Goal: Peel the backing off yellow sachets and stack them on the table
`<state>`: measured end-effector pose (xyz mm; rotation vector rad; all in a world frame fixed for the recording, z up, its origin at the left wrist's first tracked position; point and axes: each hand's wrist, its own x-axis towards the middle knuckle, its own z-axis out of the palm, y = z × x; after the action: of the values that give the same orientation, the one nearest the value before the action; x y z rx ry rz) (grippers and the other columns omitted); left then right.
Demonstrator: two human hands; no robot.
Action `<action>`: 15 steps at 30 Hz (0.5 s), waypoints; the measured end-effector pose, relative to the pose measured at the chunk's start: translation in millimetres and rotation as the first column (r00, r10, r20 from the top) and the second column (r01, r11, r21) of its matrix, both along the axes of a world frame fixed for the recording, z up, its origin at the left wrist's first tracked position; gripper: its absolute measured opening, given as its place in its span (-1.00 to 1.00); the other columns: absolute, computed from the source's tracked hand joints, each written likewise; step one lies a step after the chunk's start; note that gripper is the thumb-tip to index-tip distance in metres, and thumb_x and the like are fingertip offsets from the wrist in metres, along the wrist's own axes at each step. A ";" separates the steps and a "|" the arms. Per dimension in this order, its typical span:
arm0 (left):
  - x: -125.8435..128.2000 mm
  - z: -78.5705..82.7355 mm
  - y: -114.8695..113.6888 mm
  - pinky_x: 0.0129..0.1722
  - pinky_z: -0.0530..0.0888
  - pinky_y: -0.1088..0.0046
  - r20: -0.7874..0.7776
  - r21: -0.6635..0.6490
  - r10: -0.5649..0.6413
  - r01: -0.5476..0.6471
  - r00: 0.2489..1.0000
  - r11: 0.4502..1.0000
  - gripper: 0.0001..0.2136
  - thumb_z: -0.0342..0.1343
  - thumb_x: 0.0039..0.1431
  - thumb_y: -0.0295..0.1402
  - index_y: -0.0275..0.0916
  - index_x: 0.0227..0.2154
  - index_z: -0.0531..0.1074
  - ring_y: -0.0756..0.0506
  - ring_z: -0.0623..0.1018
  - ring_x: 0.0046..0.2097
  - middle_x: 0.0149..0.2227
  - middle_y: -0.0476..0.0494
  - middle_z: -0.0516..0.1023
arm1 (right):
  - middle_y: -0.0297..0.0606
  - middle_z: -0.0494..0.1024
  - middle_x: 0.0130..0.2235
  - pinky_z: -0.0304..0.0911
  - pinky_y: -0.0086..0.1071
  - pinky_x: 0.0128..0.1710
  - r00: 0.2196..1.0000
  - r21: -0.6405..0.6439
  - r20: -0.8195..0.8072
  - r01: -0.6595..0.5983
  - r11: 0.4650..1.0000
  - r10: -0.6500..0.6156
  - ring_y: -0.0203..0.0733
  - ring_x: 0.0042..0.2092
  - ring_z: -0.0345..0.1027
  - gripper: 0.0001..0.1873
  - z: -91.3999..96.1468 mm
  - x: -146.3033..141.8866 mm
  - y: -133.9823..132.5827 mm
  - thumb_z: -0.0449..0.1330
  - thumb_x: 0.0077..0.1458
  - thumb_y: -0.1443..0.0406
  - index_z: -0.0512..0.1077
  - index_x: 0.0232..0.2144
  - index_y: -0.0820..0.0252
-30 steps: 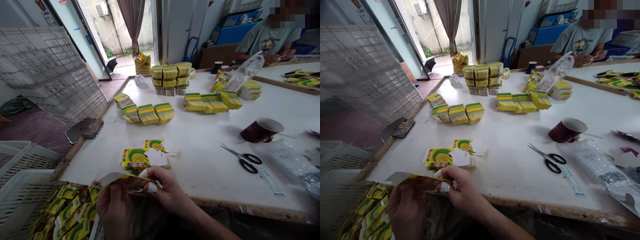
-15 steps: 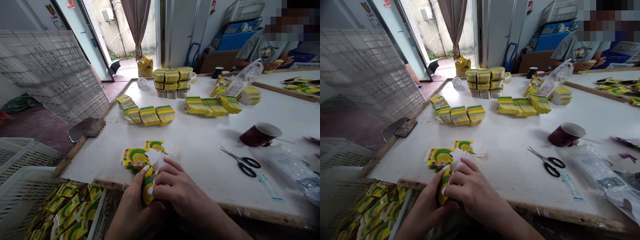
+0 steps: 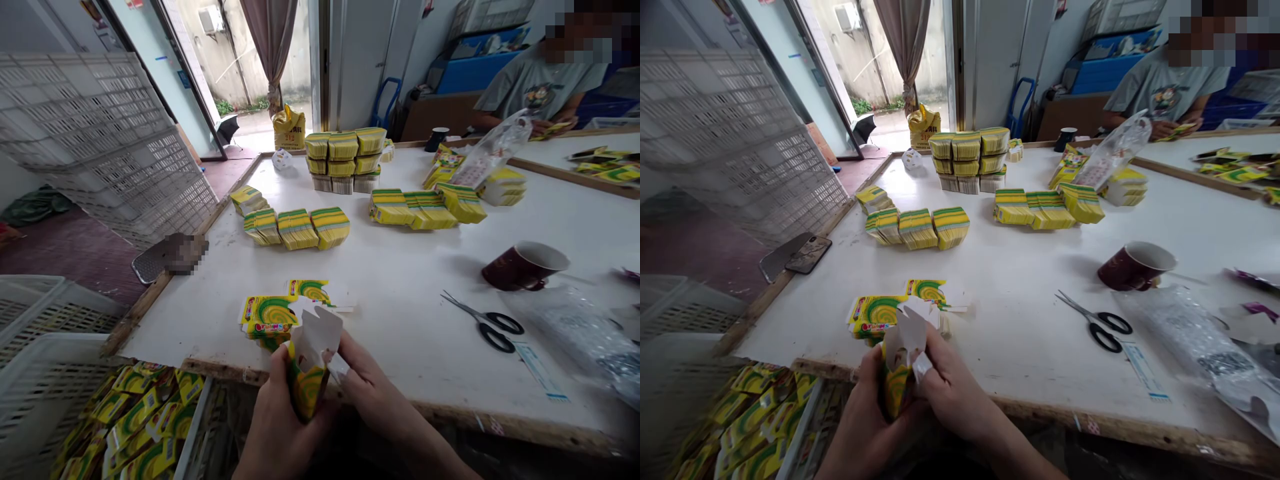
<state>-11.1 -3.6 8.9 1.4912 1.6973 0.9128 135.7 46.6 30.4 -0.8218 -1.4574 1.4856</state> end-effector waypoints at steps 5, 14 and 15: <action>-3.3 -11.3 2.3 -0.15 0.49 0.06 -0.112 0.130 0.053 -0.038 0.992 0.991 -0.35 0.19 0.02 -0.20 -0.20 0.15 0.07 -0.33 0.57 -0.10 -0.06 -0.33 0.54 | -0.24 0.52 0.01 0.25 -0.19 0.08 0.971 -0.239 -0.217 0.048 0.970 -0.101 -0.08 0.03 0.37 -0.62 -11.5 -5.2 0.8 0.08 0.17 0.34 0.40 0.05 0.10; -4.4 -12.2 7.1 -0.03 0.52 0.14 -0.305 0.220 -0.219 0.292 0.927 0.931 -0.23 0.21 0.05 -0.35 -0.15 0.24 -0.11 -0.29 0.48 0.11 0.14 -0.42 0.40 | -0.16 0.57 -0.12 0.31 -0.09 0.02 0.947 -0.487 -0.280 0.000 0.874 -0.156 0.04 -0.03 0.42 -0.63 -20.5 -15.7 -9.0 0.20 0.13 0.08 0.49 -0.09 0.14; -3.9 -10.7 7.7 0.02 0.49 0.13 -0.317 0.234 -0.234 0.315 0.919 0.920 -0.22 0.21 0.05 -0.37 -0.14 0.25 -0.12 -0.29 0.42 0.17 0.19 -0.42 0.34 | -0.15 0.56 -0.11 0.31 -0.08 0.03 0.953 -0.467 -0.276 -0.019 0.884 -0.125 0.05 -0.01 0.41 -0.60 -18.6 -15.5 -8.6 0.20 0.12 0.04 0.49 -0.08 0.12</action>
<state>-15.0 4.1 -1.8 2.0810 1.5351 0.8414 120.3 37.9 11.7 -0.8610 -0.8518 1.8607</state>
